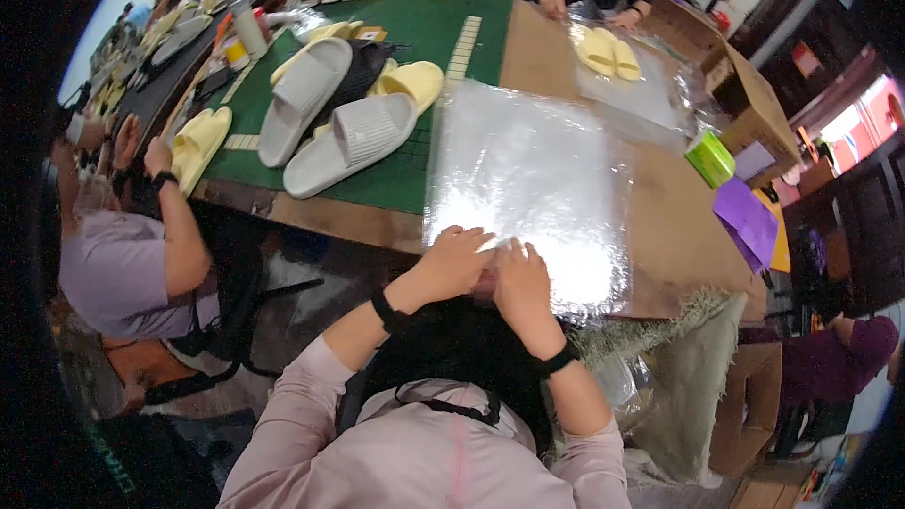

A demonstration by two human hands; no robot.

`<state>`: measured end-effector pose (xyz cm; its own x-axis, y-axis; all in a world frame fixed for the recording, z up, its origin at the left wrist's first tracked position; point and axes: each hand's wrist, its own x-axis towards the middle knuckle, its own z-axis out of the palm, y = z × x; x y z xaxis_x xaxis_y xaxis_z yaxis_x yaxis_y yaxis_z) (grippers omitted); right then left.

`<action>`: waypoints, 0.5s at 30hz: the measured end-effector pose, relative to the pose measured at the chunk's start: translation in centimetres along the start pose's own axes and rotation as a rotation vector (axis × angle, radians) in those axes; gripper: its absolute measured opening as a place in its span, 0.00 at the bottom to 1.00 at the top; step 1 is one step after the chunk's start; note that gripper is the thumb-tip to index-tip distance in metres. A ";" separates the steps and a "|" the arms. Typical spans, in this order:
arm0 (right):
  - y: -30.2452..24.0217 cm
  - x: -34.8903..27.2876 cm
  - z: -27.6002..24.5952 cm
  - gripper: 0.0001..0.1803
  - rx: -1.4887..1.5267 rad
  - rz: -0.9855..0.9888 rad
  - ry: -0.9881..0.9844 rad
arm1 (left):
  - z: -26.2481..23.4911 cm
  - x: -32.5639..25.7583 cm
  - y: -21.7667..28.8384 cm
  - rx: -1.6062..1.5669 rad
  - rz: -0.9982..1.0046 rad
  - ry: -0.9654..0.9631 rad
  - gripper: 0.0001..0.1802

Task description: Packaging pairs of sandals into plastic bags in a manufacturing workshop.

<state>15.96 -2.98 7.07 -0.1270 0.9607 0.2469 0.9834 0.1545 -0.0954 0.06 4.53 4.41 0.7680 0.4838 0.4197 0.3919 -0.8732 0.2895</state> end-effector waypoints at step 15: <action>-1.9 0.6 1.8 0.18 0.002 -0.090 0.001 | -5.1 0.9 7.6 -0.324 0.035 0.174 0.17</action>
<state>13.77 -2.30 5.69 -0.2148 0.9427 0.2554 0.9678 0.2407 -0.0743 1.16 -1.40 11.42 0.6696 0.4810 0.5659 0.1649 -0.8392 0.5182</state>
